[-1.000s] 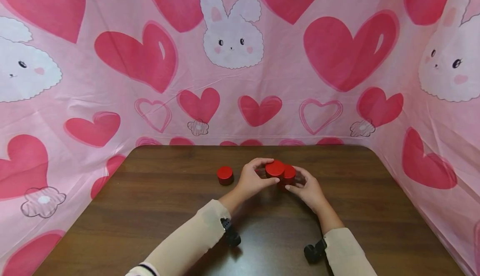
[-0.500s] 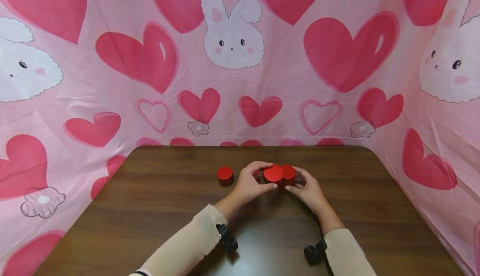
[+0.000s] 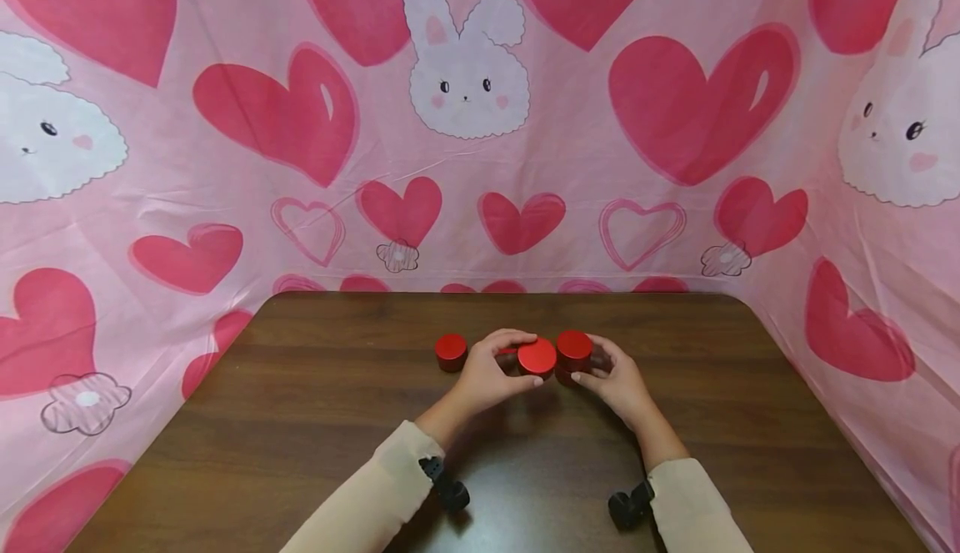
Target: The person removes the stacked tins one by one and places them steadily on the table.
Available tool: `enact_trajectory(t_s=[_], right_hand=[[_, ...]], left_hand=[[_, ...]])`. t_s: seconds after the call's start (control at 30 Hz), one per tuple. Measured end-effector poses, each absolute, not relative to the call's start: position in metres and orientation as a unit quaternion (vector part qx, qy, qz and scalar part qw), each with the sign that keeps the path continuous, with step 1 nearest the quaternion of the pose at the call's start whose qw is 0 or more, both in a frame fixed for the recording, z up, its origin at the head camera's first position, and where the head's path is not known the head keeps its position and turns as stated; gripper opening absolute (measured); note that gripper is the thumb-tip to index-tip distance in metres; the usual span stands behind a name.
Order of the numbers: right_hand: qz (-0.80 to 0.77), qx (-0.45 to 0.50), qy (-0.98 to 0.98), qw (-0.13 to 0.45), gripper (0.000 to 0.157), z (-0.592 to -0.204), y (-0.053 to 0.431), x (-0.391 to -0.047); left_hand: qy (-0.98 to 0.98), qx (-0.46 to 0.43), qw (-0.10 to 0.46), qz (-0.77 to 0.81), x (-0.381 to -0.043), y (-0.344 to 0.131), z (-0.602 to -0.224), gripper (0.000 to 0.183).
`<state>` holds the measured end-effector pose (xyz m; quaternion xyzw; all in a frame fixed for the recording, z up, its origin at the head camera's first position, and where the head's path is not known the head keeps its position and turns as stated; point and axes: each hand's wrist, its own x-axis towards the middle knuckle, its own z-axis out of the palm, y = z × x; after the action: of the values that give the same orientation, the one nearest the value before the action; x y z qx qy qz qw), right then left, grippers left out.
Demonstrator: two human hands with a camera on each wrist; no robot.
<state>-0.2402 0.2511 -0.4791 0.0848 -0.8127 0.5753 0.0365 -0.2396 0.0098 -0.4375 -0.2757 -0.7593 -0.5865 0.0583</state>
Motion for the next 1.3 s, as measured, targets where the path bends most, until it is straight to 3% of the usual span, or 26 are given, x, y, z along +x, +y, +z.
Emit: enact_trajectory(t_s=[1.3], right_hand=[[0.577,0.085,-0.812,0.034,0.067,-0.474,0.25,-0.237]], left_hand=[[-0.77,-0.23,0.068,-0.592,-0.241,-0.035,-0.434,0.055]])
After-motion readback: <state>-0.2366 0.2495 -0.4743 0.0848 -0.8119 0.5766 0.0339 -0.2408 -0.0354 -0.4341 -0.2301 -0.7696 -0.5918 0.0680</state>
